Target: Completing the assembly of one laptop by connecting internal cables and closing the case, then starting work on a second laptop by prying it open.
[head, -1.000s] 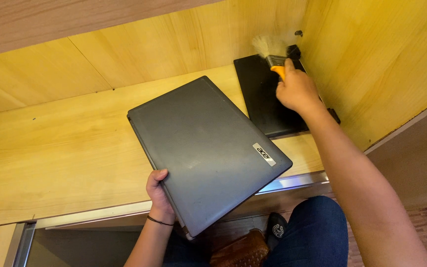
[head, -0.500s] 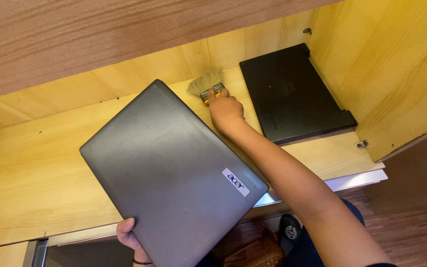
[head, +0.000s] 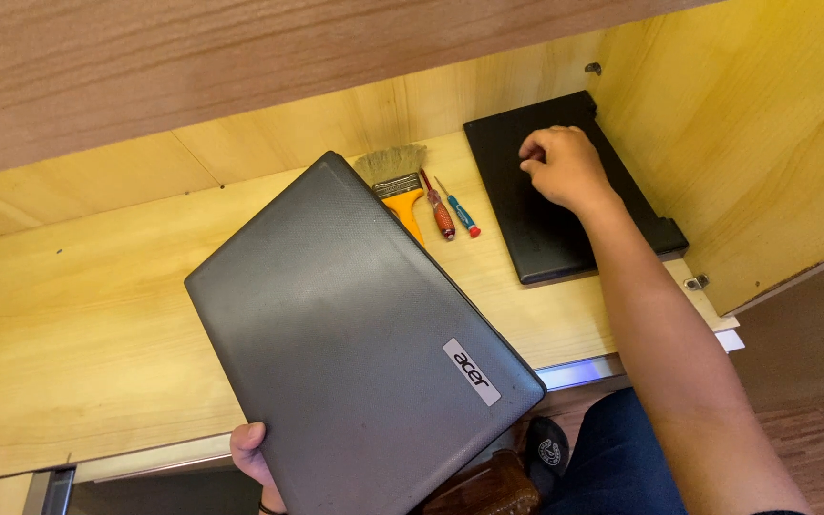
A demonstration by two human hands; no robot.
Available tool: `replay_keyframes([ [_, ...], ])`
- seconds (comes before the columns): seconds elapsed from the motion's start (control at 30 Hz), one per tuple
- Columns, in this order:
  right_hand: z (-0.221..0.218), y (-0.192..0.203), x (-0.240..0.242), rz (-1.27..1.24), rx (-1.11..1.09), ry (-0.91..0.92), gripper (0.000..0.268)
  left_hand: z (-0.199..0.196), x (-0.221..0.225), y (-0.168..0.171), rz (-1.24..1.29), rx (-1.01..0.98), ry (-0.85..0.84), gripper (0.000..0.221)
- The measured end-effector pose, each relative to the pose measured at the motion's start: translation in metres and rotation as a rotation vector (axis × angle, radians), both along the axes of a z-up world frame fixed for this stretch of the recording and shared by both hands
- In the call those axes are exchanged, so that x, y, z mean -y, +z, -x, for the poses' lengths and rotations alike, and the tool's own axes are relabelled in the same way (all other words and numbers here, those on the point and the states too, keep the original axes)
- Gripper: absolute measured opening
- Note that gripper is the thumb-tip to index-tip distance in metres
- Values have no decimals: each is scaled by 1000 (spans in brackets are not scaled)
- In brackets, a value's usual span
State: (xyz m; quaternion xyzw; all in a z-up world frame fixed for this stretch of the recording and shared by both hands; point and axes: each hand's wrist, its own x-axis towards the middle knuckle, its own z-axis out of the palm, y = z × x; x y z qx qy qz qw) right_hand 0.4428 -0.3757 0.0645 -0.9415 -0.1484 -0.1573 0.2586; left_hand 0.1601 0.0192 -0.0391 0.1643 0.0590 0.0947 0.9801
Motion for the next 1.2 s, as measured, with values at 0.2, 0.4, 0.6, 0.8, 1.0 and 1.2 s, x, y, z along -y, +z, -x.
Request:
replay_keyframes([
  [0.2,-6,-11,9,-51,-97,-36,18,-7,-6,-19,-120,-30,-5,27],
  [0.4,-14,-13,5,69,-81,-94,5,-26,-27,-69,-262,-65,-33,21],
  [0.6,-18,-21,50,-182,-3,-71,11,-79,24,-94,-275,-140,-55,27],
  [0.8,30,25,96,-1150,-5,335,14,-153,115,-67,-252,-288,-228,54],
  [1.0,82,71,96,-805,36,364,18,-206,179,41,-406,-246,-270,17],
  [1.2,128,89,99,-665,60,380,19,-241,197,6,-303,-144,-509,20],
])
